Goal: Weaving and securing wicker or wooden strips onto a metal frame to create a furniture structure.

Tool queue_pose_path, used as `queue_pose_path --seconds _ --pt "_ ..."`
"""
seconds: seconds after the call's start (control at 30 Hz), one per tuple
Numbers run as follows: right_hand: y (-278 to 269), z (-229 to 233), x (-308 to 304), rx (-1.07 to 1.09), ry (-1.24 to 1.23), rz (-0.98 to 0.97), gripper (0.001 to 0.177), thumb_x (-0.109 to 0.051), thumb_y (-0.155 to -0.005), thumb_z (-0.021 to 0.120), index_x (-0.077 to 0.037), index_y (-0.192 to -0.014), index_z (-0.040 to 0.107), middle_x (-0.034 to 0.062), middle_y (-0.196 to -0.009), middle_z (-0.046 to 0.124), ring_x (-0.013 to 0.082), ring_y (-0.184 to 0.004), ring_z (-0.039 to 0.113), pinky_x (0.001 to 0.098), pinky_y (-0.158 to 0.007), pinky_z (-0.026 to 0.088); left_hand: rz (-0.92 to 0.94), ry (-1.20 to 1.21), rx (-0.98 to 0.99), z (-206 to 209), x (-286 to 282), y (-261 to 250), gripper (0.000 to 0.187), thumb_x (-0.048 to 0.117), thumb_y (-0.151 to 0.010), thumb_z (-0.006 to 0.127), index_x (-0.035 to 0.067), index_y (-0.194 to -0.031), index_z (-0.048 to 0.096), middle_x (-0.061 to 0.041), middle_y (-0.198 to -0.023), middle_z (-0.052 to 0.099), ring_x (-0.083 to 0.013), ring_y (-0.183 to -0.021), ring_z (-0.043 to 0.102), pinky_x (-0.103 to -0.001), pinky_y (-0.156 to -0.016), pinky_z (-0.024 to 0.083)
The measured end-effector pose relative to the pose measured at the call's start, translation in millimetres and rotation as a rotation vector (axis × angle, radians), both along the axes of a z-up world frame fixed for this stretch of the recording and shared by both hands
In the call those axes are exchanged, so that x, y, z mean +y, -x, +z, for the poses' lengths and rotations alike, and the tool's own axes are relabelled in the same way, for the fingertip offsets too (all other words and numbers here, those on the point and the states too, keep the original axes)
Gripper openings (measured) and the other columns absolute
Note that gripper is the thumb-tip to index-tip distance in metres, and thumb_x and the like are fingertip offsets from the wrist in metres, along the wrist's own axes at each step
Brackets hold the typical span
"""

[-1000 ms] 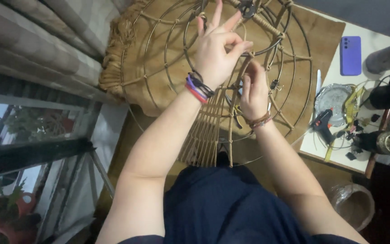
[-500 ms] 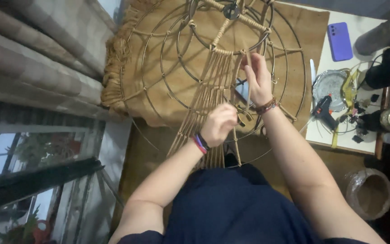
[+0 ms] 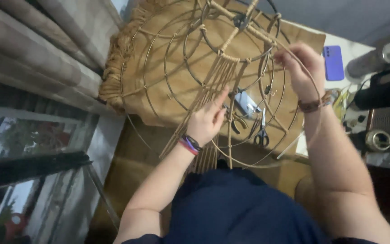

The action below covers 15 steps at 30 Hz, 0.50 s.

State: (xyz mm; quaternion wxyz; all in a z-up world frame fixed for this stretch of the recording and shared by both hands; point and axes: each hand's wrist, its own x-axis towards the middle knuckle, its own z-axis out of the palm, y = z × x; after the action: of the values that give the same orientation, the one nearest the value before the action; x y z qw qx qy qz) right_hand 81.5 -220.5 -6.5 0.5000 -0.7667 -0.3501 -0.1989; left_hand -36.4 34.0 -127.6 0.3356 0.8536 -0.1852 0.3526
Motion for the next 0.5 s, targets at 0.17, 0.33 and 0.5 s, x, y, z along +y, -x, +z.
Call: queue_pose_path --seconds 0.17,0.33,0.5 --pt "-40.5 52.4 20.5 -0.436 0.253 0.226 0.013 0.020 -0.102 0.070 0.008 -0.107 0.071 0.0182 -0.109 0.068 0.0221 -0.087 0.048 0.0332 -0.075 0.040 0.189 -0.253 0.255 19.9 -24.2 -11.6 0.072 0.019 -0.107 0.054 0.027 -0.165 0.012 -0.007 -0.079 0.068 -0.0198 -0.049 0.060 -0.034 -0.042 0.055" --pt "-58.5 83.8 61.6 -0.670 0.481 0.422 0.012 0.008 -0.087 0.081 0.005 -0.098 0.079 0.0288 -0.145 0.055 0.0441 -0.139 0.045 0.0557 -0.121 0.034 0.352 -0.299 0.257 50.9 -43.5 -15.9 0.046 0.013 -0.089 0.060 0.011 -0.133 0.049 -0.012 -0.081 0.066 -0.0338 -0.051 0.067 -0.046 -0.046 0.057" --pt "-74.1 75.3 74.9 -0.732 0.673 0.552 0.016 -0.011 -0.089 0.076 -0.002 -0.099 0.083 0.0247 -0.166 0.040 0.0433 -0.159 0.015 0.0672 -0.129 0.008 0.286 -0.168 0.636 88.7 -50.3 -25.7 0.030 0.010 -0.098 0.048 0.010 -0.126 0.059 -0.019 -0.095 0.068 -0.0328 -0.071 0.073 -0.043 -0.058 0.063"
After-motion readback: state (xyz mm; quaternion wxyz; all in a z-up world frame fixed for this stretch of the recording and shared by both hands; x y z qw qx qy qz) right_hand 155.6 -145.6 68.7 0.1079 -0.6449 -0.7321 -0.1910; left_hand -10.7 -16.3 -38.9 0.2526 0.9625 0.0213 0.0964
